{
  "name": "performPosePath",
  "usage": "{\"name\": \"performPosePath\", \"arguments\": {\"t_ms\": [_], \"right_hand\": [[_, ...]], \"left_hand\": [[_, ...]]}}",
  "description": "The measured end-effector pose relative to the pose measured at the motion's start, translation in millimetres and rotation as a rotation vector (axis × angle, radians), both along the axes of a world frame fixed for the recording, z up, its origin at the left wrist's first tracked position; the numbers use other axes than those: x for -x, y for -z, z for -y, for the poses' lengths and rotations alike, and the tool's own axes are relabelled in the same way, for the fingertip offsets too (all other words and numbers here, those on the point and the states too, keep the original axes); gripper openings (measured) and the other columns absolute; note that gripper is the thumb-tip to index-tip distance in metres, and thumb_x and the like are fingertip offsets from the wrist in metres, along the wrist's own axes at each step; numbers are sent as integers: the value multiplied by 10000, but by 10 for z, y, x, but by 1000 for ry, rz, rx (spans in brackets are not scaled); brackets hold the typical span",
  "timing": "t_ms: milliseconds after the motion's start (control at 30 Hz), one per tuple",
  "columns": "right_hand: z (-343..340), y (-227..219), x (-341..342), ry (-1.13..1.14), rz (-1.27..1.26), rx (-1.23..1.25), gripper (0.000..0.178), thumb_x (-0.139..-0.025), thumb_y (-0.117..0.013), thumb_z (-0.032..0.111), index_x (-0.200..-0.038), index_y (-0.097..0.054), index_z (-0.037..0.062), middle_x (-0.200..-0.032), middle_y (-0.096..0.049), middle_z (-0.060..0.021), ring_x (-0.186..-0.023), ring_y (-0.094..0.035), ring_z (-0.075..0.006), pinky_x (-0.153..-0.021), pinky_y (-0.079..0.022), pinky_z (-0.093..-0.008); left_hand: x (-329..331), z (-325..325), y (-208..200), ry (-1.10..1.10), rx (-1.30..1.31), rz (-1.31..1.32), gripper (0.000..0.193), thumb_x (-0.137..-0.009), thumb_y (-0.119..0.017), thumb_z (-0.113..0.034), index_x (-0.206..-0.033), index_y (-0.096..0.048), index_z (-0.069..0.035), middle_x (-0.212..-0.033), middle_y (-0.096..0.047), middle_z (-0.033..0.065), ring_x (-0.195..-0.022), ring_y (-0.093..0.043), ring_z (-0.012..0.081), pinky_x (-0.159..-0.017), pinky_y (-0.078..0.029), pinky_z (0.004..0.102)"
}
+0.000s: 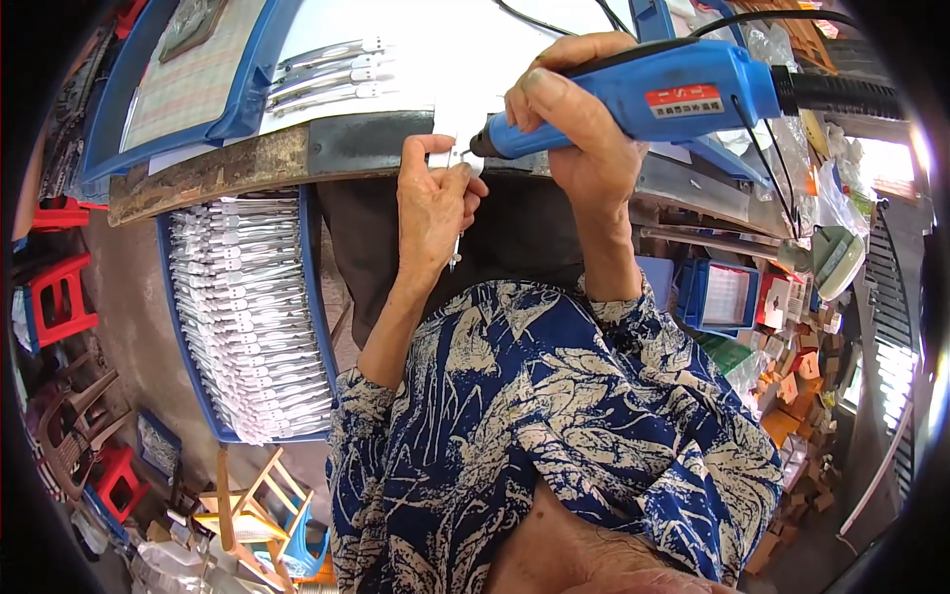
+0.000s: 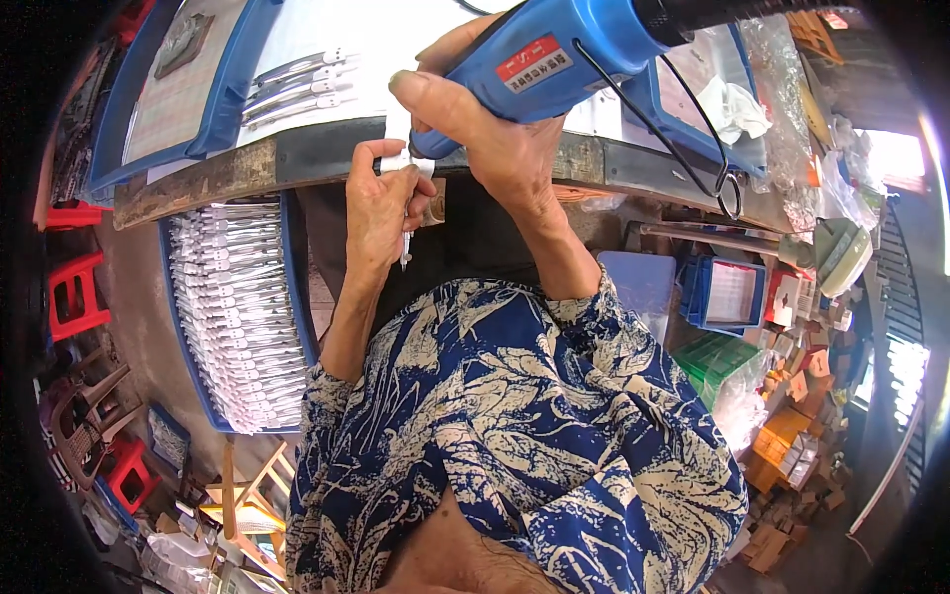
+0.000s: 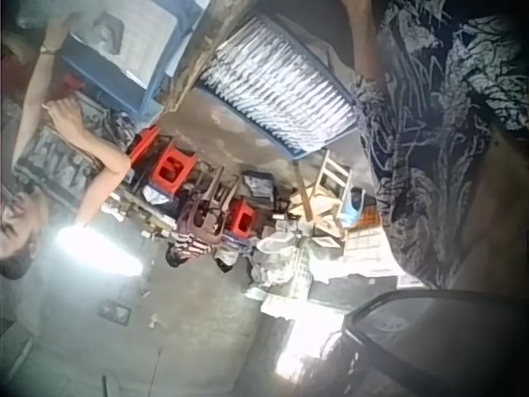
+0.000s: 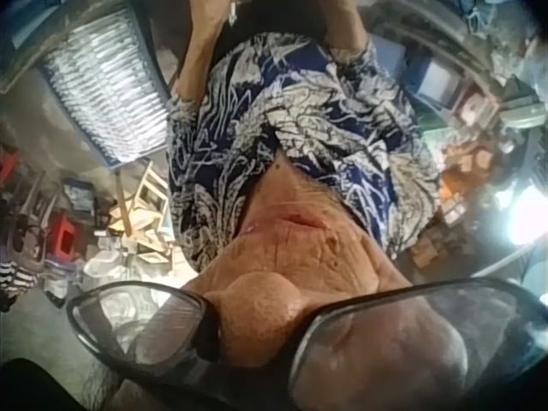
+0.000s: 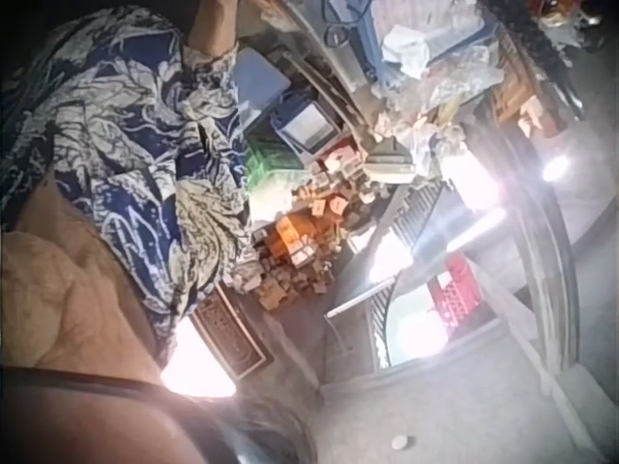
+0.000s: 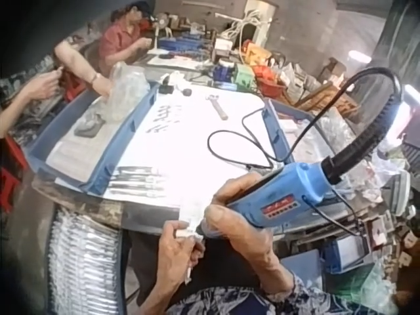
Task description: Assembling small metal and plastic hardware components using an electric screwdriver and manual hand tools.
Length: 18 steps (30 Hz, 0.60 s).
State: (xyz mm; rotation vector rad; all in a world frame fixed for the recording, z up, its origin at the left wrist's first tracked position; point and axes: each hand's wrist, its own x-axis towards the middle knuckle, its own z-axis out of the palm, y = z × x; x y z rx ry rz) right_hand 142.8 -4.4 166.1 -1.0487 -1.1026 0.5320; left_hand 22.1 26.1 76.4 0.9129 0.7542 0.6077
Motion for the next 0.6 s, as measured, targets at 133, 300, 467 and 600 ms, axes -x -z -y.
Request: {"name": "performPosePath", "arguments": {"t_ms": [133, 300, 467, 600], "right_hand": [[-85, 51, -8, -62, -29, -65, 161, -786, -563, 10, -929, -499, -27, -652, -521, -97, -538, -507, -157, -548, -436, -315], [-119, -43, -28, -2, 33, -12, 163, -772, -573, 7, -908, -493, -31, -652, -514, -90, -543, -512, -157, -560, -445, -310], [-71, 10, 17, 43, -219, 26, 271, -668, -725, -11, -867, -548, 37, -764, -582, -40, -699, -564, -102, -621, -462, -233], [9, -68, 81, 72, -156, 88, 232, -678, -694, -29, -838, -541, 42, -753, -570, -33, -691, -550, -93, -619, -452, -232]], "left_hand": [[16, -29, -6, 14, 0, -6, 254, -872, -500, -33, -1084, -361, -36, -671, -559, 108, -486, -420, 60, -377, -270, 171], [-47, -88, -51, -5, -4, -11, 240, -832, -481, -7, -1046, -376, -33, -612, -562, 70, -447, -449, 55, -353, -314, 186], [-35, -23, -13, -18, -1, 17, 236, -848, -434, -16, -1063, -355, -70, -599, -546, 72, -426, -432, 62, -343, -303, 194], [10, 51, -1, 8, 25, 8, 220, -852, -447, -25, -1050, -365, -74, -606, -545, 67, -438, -444, 65, -343, -304, 193]]}}
